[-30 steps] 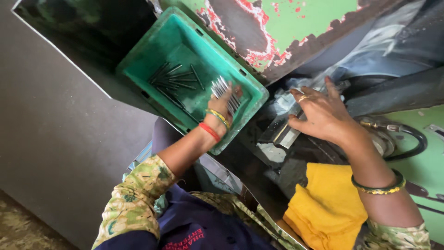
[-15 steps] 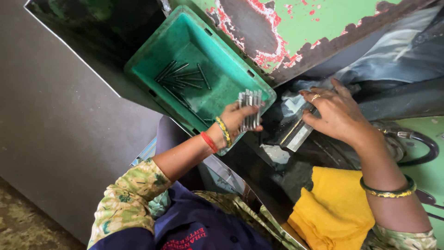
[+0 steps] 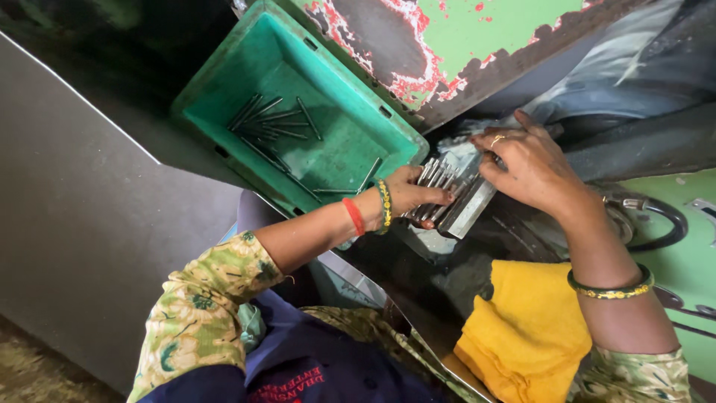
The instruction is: The person repeatedly picks up small metal rods from a green bin and places them into a metal fixture on a machine. The person handles the rods one at a time or in small groups, organizing them into the fixture.
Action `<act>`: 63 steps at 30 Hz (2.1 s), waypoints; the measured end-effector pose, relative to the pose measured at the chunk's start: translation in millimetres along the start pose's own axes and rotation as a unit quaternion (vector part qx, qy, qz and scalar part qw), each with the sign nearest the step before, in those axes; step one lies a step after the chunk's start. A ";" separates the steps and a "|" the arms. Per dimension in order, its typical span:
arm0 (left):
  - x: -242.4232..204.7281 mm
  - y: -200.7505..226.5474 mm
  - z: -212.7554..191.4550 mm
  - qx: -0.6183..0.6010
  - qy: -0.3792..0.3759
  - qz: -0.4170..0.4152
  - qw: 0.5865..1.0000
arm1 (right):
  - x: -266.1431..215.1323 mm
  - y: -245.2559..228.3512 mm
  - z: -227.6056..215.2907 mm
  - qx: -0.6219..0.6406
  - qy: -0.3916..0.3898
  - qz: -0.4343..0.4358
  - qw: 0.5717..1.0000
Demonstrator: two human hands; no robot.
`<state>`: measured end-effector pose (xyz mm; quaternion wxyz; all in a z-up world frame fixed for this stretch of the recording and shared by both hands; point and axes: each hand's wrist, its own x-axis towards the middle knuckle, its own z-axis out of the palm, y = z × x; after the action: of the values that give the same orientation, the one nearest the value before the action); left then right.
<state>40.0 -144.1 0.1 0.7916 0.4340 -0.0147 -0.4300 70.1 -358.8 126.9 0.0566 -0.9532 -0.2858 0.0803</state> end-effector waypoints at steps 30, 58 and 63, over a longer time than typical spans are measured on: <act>53.0 -15.3 3.8 -0.176 0.111 0.097 0.973 | -0.6 -40.2 -4.9 -0.114 -0.138 0.098 0.979; 1.4 -1.7 19.7 0.028 0.060 0.027 0.997 | -5.7 7.0 13.3 -0.067 -0.003 0.035 0.997; 11.0 1.5 21.7 0.084 0.090 0.068 0.990 | -5.1 11.3 18.9 -0.060 0.007 0.032 0.998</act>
<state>39.3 -166.0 10.8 0.7779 0.5335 -0.0088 -0.3320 68.4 -369.8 107.2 -0.0011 -0.9641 -0.2589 0.0582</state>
